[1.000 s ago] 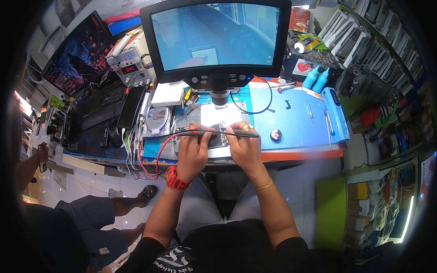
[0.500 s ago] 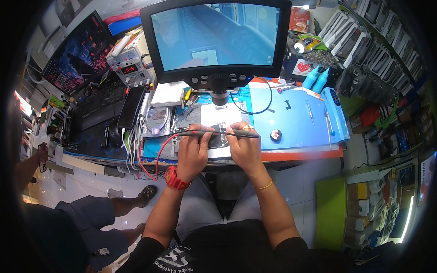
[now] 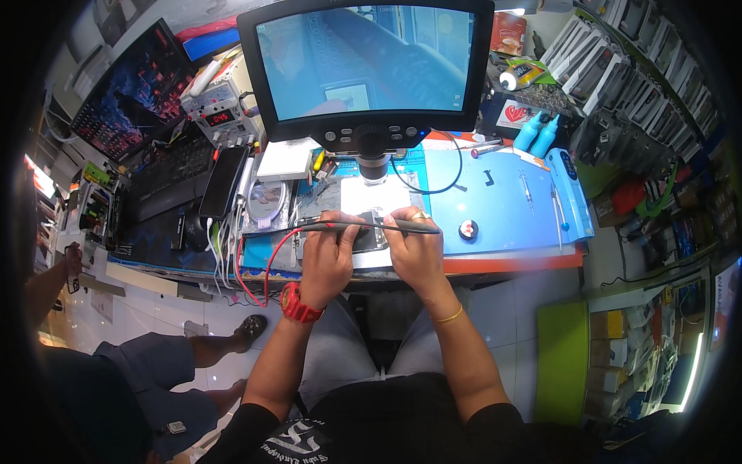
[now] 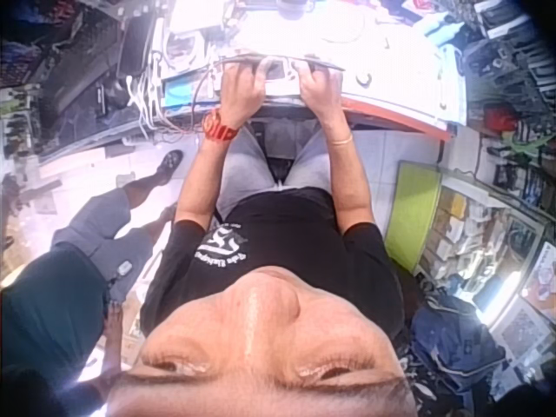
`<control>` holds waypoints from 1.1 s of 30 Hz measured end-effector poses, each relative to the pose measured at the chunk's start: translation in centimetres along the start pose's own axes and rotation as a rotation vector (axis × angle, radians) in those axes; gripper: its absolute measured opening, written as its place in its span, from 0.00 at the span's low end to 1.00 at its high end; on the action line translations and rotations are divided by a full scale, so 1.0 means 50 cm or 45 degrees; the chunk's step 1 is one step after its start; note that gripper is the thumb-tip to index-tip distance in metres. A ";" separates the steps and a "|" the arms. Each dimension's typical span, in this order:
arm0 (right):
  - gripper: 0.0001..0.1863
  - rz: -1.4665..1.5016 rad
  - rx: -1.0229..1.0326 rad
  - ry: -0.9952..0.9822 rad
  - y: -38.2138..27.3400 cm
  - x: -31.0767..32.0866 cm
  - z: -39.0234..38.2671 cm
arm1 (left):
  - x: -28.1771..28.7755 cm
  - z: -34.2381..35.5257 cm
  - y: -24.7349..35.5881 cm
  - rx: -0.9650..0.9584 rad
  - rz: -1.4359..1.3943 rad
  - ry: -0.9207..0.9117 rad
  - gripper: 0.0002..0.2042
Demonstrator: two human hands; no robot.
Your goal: The person uses a soldering iron and multimeter probes to work on a phone circuit board while observing the magnification on a digital microscope monitor.
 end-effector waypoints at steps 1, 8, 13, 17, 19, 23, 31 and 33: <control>0.09 0.000 0.007 0.004 -0.001 0.000 0.000 | 0.000 0.000 0.001 -0.005 0.005 0.001 0.06; 0.10 -0.007 -0.004 0.000 -0.003 0.001 0.000 | 0.000 0.001 0.001 -0.010 0.016 0.005 0.06; 0.10 -0.011 -0.005 -0.004 -0.006 0.001 0.000 | 0.001 0.001 0.000 0.001 -0.006 0.010 0.06; 0.10 -0.013 -0.007 -0.005 -0.005 0.001 0.000 | 0.001 0.002 0.001 0.009 -0.004 0.001 0.05; 0.10 -0.016 -0.006 -0.007 -0.005 0.001 0.000 | 0.000 0.001 -0.001 0.004 -0.001 -0.001 0.05; 0.10 -0.031 0.006 -0.008 -0.008 0.001 0.000 | 0.000 0.001 0.001 -0.002 0.012 -0.001 0.05; 0.09 -0.025 -0.004 -0.011 -0.009 0.001 0.001 | 0.000 -0.001 -0.004 0.031 -0.013 -0.008 0.06; 0.09 -0.024 -0.006 -0.009 -0.007 0.002 0.001 | -0.001 -0.001 -0.003 0.026 -0.006 -0.010 0.06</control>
Point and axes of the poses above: each hand's wrist, its own z-axis towards the middle knuckle, its own x-axis out of the back of the hand, y = z × x, the point moved 8 cm from there along z, towards the middle knuckle, and after that the axes turned 8 degrees about -x, right-handed, at the moved point
